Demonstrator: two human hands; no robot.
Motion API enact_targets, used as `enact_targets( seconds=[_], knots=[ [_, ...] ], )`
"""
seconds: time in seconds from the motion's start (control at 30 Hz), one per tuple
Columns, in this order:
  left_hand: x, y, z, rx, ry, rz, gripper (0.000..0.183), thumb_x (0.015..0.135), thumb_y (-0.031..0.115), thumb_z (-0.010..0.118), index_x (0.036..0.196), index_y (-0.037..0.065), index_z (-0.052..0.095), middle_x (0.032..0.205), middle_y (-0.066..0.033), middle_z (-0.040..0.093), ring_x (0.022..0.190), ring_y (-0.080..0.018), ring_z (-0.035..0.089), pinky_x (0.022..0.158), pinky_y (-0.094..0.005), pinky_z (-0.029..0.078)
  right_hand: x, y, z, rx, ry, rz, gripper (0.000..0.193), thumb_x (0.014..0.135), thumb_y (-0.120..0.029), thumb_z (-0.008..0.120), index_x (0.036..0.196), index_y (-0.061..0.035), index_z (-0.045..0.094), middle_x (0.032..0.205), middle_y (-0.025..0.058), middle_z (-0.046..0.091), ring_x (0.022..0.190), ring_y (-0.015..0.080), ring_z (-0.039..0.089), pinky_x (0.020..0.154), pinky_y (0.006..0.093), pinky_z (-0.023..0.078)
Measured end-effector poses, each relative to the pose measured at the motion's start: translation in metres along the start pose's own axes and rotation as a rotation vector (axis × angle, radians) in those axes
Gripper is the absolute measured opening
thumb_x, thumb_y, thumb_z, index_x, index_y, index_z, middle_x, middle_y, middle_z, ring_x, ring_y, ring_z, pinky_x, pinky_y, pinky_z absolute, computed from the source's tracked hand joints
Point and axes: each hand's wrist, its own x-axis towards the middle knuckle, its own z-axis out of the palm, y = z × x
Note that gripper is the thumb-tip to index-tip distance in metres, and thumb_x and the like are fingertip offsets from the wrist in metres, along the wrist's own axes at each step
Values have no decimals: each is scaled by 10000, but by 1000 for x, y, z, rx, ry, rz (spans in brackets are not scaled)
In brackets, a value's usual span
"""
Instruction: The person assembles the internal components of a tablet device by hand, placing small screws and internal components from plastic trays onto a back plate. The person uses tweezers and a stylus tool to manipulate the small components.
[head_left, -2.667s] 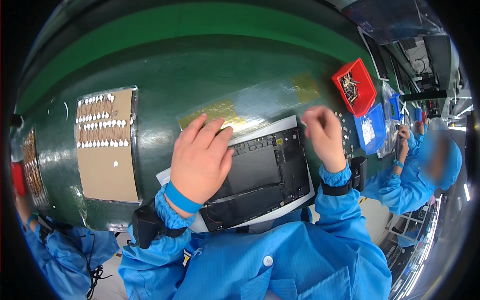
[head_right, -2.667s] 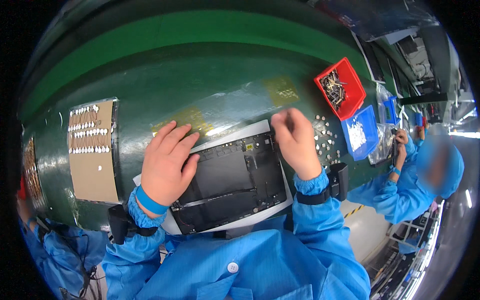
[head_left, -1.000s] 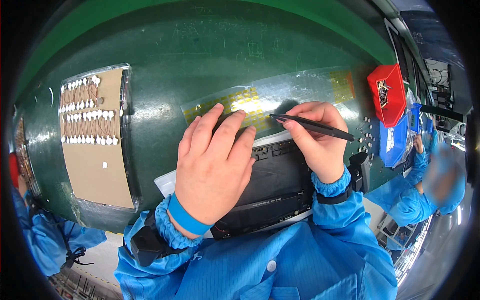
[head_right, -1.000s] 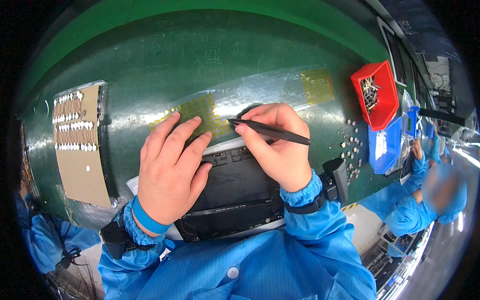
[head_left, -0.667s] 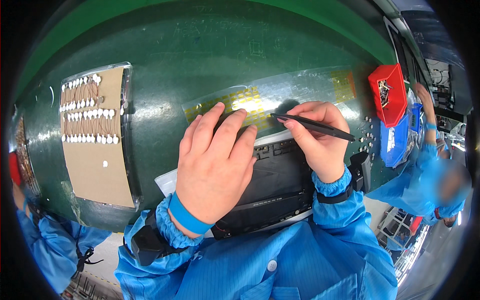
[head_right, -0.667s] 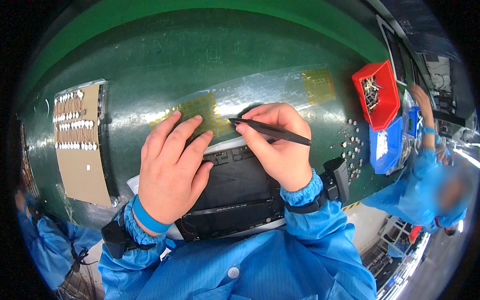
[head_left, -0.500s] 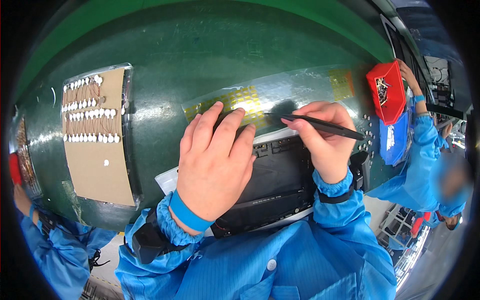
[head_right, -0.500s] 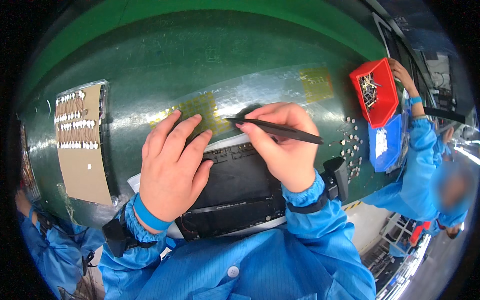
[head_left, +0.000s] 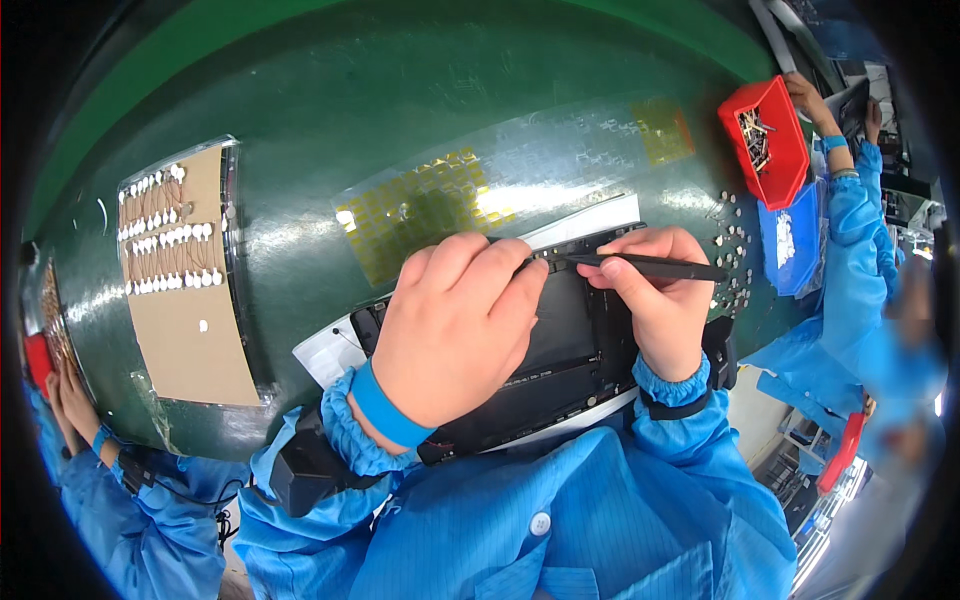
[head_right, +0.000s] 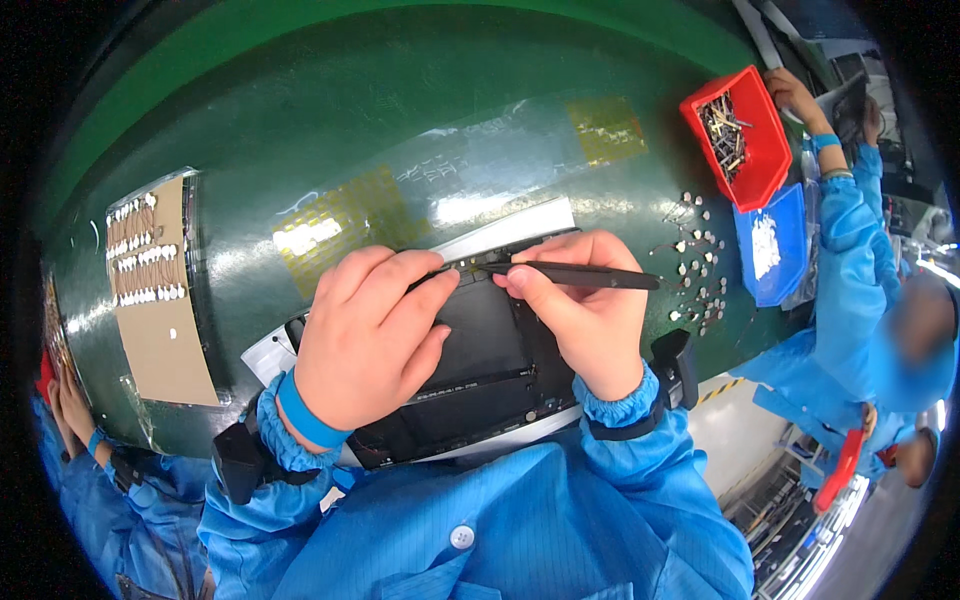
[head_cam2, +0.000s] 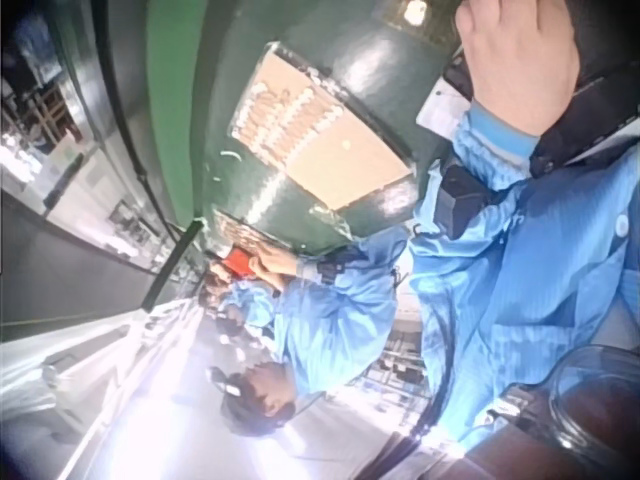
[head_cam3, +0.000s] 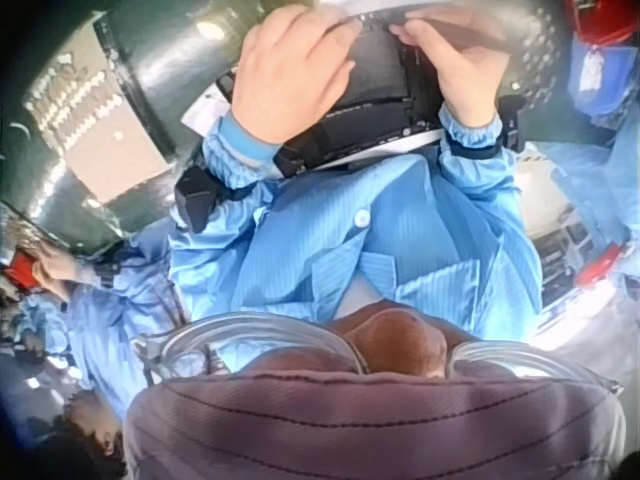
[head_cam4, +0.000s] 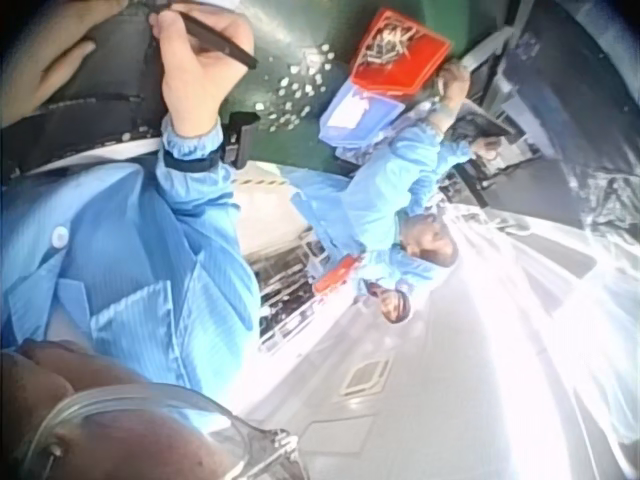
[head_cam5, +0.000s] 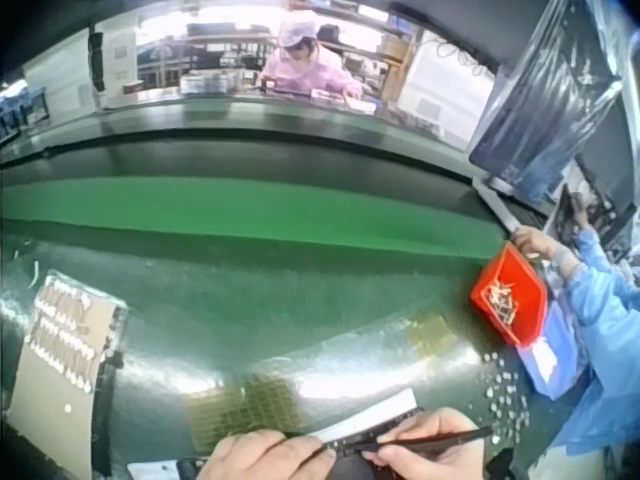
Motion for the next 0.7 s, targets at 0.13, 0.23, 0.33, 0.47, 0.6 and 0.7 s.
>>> enact_targets(
  seconds=[0.13,0.23,0.33,0.47,0.6,0.7],
  knots=[
    [1,0,-1,-18,-41,-17,436,576,68,677,997,43,569,1028,-86,536,887,-289,504,768,-394,420,1,0,2,-15,17,17,148,736,107,625,794,46,503,853,155,606,755,212,639,691,297,536],
    [2,-1,0,-26,-57,-27,435,575,71,676,996,45,570,1029,-86,534,884,-288,502,770,-393,418,1,1,1,-36,22,34,148,736,106,626,797,46,505,852,154,606,754,209,639,694,297,536],
    [3,-1,-1,-27,-67,-35,434,575,74,675,995,48,572,1027,-85,531,881,-286,500,772,-391,416,2,0,2,-21,28,44,146,737,103,627,798,46,507,842,153,608,749,207,640,689,293,534],
    [4,-1,-2,-2,-74,-36,444,573,80,673,1005,53,573,1032,-82,527,887,-285,496,770,-390,415,2,-1,3,-42,22,48,145,740,101,627,799,43,508,827,150,610,743,202,640,683,287,532],
    [4,0,-1,7,-84,-41,451,575,86,672,1014,64,575,1036,-78,522,898,-283,490,767,-390,413,3,0,3,-31,14,28,148,744,90,634,802,41,507,806,144,615,736,194,639,676,283,531],
    [5,1,-1,25,-102,-40,453,578,92,670,1022,79,578,1035,-74,517,904,-279,486,764,-390,410,2,1,3,-31,9,21,148,748,84,637,807,42,507,800,145,618,739,192,639,680,283,532]
  ],
)
